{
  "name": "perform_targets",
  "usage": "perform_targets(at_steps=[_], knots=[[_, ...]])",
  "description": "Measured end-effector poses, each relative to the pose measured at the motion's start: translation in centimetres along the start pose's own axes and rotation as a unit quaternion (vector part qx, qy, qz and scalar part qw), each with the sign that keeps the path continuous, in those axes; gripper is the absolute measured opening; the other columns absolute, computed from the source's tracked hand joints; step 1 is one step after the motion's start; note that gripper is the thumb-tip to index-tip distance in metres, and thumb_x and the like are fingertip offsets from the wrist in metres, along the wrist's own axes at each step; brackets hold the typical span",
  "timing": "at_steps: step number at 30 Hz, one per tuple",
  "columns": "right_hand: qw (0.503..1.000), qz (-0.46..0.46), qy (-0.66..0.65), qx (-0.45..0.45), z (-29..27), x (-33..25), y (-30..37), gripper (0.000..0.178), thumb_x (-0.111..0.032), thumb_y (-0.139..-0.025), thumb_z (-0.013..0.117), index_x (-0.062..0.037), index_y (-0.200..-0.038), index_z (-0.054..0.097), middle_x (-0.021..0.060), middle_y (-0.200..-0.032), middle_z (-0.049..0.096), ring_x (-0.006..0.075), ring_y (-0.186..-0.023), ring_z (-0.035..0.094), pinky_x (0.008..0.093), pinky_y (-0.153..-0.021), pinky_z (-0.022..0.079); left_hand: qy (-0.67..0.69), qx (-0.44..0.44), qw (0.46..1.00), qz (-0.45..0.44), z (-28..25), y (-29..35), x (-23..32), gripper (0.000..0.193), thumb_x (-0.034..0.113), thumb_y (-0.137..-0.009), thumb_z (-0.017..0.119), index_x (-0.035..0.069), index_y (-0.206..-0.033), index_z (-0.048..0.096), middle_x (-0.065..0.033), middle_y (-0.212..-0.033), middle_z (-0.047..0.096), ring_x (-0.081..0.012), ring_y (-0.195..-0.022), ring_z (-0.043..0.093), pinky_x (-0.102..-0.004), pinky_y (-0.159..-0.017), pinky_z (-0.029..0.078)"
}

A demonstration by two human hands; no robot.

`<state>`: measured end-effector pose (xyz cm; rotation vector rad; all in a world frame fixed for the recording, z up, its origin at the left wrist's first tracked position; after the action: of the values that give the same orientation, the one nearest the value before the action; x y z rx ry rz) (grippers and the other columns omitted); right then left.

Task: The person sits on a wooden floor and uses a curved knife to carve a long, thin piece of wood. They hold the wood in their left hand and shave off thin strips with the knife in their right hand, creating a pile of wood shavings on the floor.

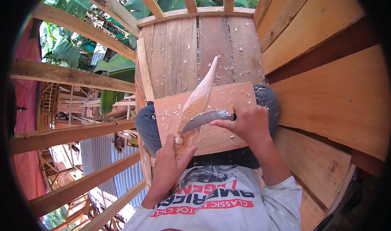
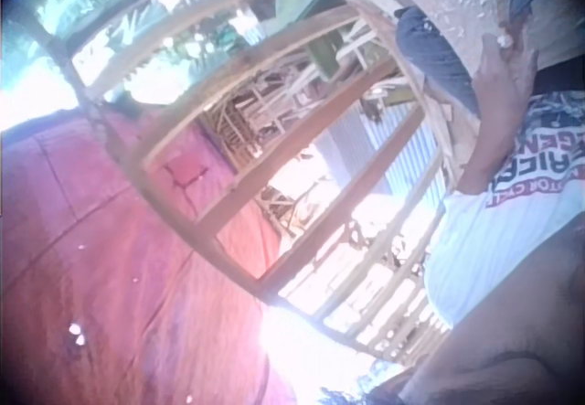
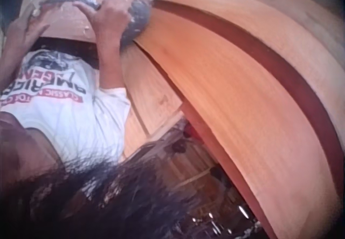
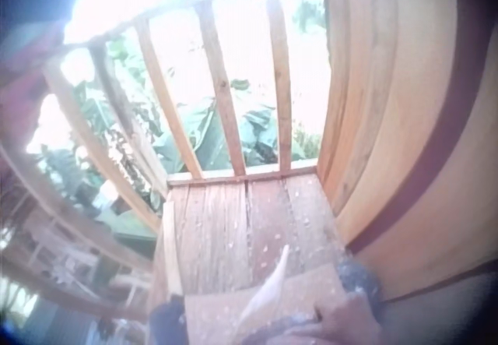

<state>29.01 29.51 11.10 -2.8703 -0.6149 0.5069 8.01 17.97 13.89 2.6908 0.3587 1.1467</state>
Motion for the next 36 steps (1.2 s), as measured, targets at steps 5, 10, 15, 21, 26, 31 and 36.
perform_targets(at_steps=[5, 10, 15, 21, 26, 31, 36], knots=[[0.999, -0.021, 0.001, 0.039, -0.4, 0.2, 0.1, 0.074, -0.079, -0.058, 0.067, -0.0073, -0.050, 0.049, 0.0087, -0.043, 0.045, 0.0280, -0.040, 0.053, 0.0346, -0.040, 0.041, -0.007, -0.001, 1.000, 0.003, -0.3, 0.4, 0.8, 0.047, 0.037, -0.083, 0.071, -0.001, -0.098, 0.047, -0.0278, -0.080, 0.062, -0.0478, -0.077, 0.063, -0.0468, -0.064, 0.049], [0.999, -0.012, 0.011, 0.044, -0.9, 0.5, -0.3, 0.073, -0.078, -0.058, 0.068, -0.0075, -0.051, 0.048, 0.0090, -0.045, 0.045, 0.0280, -0.042, 0.054, 0.0348, -0.041, 0.041, -0.026, 0.003, 0.999, 0.018, -0.3, 0.6, 1.0, 0.047, 0.039, -0.085, 0.069, -0.001, -0.094, 0.046, -0.0235, -0.071, 0.060, -0.0419, -0.066, 0.063, -0.0447, -0.056, 0.049], [0.998, 0.013, 0.009, 0.056, -0.7, 1.6, -0.5, 0.073, -0.076, -0.058, 0.068, -0.0072, -0.051, 0.047, 0.0098, -0.046, 0.047, 0.0287, -0.043, 0.055, 0.0357, -0.042, 0.042, -0.021, 0.000, 1.000, -0.001, -0.3, 0.9, 0.8, 0.048, 0.040, -0.087, 0.067, -0.001, -0.095, 0.046, -0.0244, -0.072, 0.060, -0.0424, -0.066, 0.063, -0.0452, -0.055, 0.048], [0.999, 0.034, 0.008, 0.023, -1.0, 1.2, -0.7, 0.073, -0.074, -0.063, 0.068, -0.0045, -0.053, 0.049, 0.0116, -0.048, 0.048, 0.0310, -0.046, 0.056, 0.0366, -0.045, 0.043, 0.002, -0.001, 1.000, -0.018, -0.3, 1.1, 0.6, 0.048, 0.042, -0.087, 0.066, -0.001, -0.095, 0.046, -0.0247, -0.073, 0.061, -0.0431, -0.067, 0.063, -0.0462, -0.058, 0.048], [0.921, 0.358, -0.059, 0.141, -5.3, 9.3, -2.9, 0.069, -0.065, -0.076, 0.067, -0.0003, -0.058, 0.049, 0.0171, -0.052, 0.049, 0.0373, -0.052, 0.056, 0.0441, -0.050, 0.041, 0.026, -0.075, 0.996, -0.041, 0.1, 2.7, 0.1, 0.050, 0.044, -0.086, 0.066, -0.001, -0.095, 0.046, -0.0249, -0.072, 0.061, -0.0437, -0.070, 0.063, -0.0458, -0.059, 0.048], [0.982, 0.173, -0.064, 0.033, -3.2, 3.0, -0.9, 0.064, -0.064, -0.076, 0.067, -0.0027, -0.059, 0.055, 0.0180, -0.053, 0.052, 0.0368, -0.052, 0.058, 0.0424, -0.049, 0.042, 0.030, 0.050, 0.996, -0.063, -1.4, 1.3, -2.2, 0.049, 0.044, -0.086, 0.066, 0.000, -0.095, 0.046, -0.0252, -0.071, 0.061, -0.0444, -0.069, 0.063, -0.0468, -0.058, 0.048], [0.984, 0.077, -0.126, -0.095, -0.2, -3.6, 1.2, 0.062, -0.062, -0.073, 0.069, -0.0021, -0.062, 0.059, 0.0162, -0.054, 0.055, 0.0362, -0.055, 0.060, 0.0409, -0.049, 0.045, 0.008, 0.013, 1.000, -0.024, -0.5, 1.1, -1.2, 0.049, 0.044, -0.087, 0.066, -0.001, -0.095, 0.046, -0.0253, -0.070, 0.060, -0.0447, -0.068, 0.062, -0.0475, -0.057, 0.047]])
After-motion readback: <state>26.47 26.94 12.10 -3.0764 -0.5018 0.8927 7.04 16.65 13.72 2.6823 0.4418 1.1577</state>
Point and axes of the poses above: each hand's wrist, its own y-axis away from the middle knuckle, its own z-axis out of the palm, x = y × z, the point moved 2 cm from there along -y, towards the middle knuckle
